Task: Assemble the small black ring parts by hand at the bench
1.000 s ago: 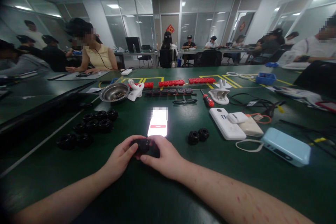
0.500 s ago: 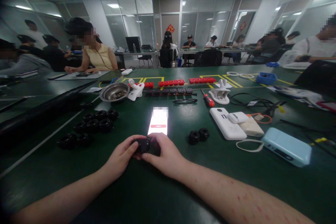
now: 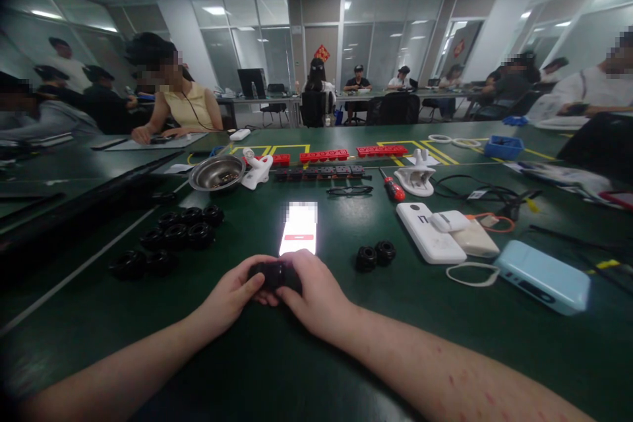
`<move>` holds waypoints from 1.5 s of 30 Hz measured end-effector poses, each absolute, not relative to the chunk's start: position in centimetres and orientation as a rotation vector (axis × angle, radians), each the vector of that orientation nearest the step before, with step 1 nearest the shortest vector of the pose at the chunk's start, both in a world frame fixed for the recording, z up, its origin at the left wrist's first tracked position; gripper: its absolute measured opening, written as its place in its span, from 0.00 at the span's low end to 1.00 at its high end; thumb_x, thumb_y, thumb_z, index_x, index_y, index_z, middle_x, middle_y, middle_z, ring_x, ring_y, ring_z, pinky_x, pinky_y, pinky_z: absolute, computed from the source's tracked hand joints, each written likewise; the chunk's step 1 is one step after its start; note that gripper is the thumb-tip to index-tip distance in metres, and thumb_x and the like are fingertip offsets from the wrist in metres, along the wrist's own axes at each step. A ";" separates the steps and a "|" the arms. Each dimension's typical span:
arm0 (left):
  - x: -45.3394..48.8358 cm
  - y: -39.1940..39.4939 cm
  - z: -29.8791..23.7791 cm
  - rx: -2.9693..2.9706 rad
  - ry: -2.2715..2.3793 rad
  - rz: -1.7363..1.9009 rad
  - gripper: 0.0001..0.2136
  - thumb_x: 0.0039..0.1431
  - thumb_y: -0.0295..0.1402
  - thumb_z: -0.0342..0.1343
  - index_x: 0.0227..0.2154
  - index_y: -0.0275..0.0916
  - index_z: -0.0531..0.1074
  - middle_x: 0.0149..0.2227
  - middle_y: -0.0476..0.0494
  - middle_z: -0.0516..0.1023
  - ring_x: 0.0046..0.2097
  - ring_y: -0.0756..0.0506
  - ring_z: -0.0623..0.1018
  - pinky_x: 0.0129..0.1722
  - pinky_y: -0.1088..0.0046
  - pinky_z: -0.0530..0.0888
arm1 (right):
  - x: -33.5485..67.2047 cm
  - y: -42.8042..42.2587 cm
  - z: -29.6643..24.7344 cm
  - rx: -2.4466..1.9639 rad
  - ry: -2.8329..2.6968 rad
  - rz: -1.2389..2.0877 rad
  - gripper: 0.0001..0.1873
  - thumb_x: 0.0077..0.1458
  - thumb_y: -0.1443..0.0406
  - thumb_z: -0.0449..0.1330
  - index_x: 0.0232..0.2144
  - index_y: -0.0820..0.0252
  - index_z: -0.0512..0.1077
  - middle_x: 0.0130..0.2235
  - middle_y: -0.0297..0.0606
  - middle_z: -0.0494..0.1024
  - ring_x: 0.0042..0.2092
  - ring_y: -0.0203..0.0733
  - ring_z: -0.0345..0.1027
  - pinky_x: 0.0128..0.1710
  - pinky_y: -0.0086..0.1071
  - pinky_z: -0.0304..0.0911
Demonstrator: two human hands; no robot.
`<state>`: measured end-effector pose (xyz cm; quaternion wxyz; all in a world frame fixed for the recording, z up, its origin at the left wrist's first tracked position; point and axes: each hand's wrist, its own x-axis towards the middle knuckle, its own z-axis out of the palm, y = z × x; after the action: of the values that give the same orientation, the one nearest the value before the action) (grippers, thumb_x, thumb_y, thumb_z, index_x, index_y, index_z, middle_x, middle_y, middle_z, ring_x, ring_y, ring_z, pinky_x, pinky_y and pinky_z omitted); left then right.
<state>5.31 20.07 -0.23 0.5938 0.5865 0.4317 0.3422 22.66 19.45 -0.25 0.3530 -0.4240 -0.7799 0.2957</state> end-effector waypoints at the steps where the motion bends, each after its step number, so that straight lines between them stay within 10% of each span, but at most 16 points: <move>1: 5.4 20.0 -0.1 1.359 1.016 0.791 0.18 0.50 0.42 0.51 0.40 0.35 0.63 0.29 0.46 0.73 0.27 0.47 0.75 0.27 0.72 0.69 | 22.7 19.3 -0.2 -1.080 -2.026 0.748 0.22 0.44 0.72 0.59 0.43 0.59 0.61 0.40 0.38 0.67 0.41 0.41 0.60 0.41 0.34 0.57; 6: 5.7 19.5 0.6 1.394 1.055 0.814 0.14 0.49 0.40 0.53 0.37 0.37 0.66 0.31 0.48 0.72 0.28 0.48 0.74 0.28 0.73 0.70 | 23.0 19.3 -0.2 -1.091 -2.039 0.773 0.25 0.49 0.59 0.57 0.48 0.60 0.57 0.43 0.42 0.66 0.41 0.44 0.60 0.40 0.38 0.58; 12: 5.6 19.6 0.2 1.389 1.082 0.847 0.13 0.51 0.38 0.52 0.38 0.37 0.65 0.31 0.48 0.72 0.27 0.49 0.74 0.28 0.72 0.70 | 22.8 19.8 -0.3 -1.167 -2.136 0.740 0.12 0.56 0.62 0.50 0.26 0.62 0.66 0.26 0.34 0.67 0.30 0.38 0.60 0.30 0.32 0.57; 20: 5.5 19.6 0.4 1.416 1.086 0.843 0.11 0.50 0.38 0.52 0.35 0.38 0.67 0.31 0.48 0.72 0.29 0.47 0.73 0.28 0.72 0.70 | 22.9 19.4 -0.1 -1.063 -2.030 0.782 0.21 0.46 0.61 0.60 0.42 0.59 0.61 0.38 0.38 0.67 0.37 0.41 0.61 0.37 0.33 0.58; 27: 5.5 19.5 0.3 1.382 1.066 0.860 0.13 0.49 0.38 0.53 0.36 0.36 0.65 0.30 0.48 0.71 0.26 0.49 0.73 0.28 0.71 0.69 | 22.9 20.0 -0.3 -1.124 -2.056 0.838 0.16 0.56 0.60 0.49 0.22 0.62 0.66 0.22 0.32 0.65 0.26 0.36 0.59 0.26 0.29 0.55; 30: 5.4 19.9 0.1 1.353 1.016 0.828 0.17 0.48 0.40 0.53 0.38 0.35 0.64 0.31 0.46 0.72 0.26 0.48 0.74 0.28 0.71 0.69 | 22.8 19.7 -0.3 -1.116 -2.025 0.762 0.05 0.50 0.64 0.56 0.29 0.62 0.67 0.27 0.34 0.68 0.30 0.38 0.61 0.31 0.31 0.57; 35: 5.5 19.7 0.3 1.364 1.051 0.799 0.14 0.47 0.38 0.55 0.36 0.36 0.65 0.32 0.47 0.71 0.28 0.48 0.74 0.29 0.71 0.70 | 23.0 19.5 -0.5 -1.022 -2.006 0.757 0.21 0.46 0.62 0.60 0.43 0.60 0.61 0.38 0.38 0.68 0.38 0.41 0.62 0.38 0.33 0.57; 40: 5.6 19.0 0.6 1.448 1.073 0.768 0.12 0.50 0.36 0.54 0.38 0.38 0.65 0.32 0.49 0.70 0.29 0.48 0.74 0.32 0.70 0.71 | 23.2 20.3 -0.8 -1.107 -2.062 0.782 0.18 0.57 0.57 0.46 0.23 0.62 0.65 0.23 0.32 0.65 0.27 0.36 0.59 0.27 0.29 0.54; 45: 5.5 19.5 0.1 1.407 1.048 0.792 0.16 0.49 0.41 0.53 0.39 0.37 0.64 0.31 0.47 0.72 0.28 0.48 0.74 0.29 0.72 0.70 | 22.9 19.9 -0.5 -1.138 -2.059 0.765 0.08 0.50 0.63 0.56 0.24 0.62 0.66 0.24 0.32 0.66 0.28 0.36 0.59 0.27 0.28 0.53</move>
<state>5.50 19.54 0.07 0.5717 0.5997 0.4466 0.3377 22.92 19.88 -0.50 0.3277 -0.4347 -0.7864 0.2920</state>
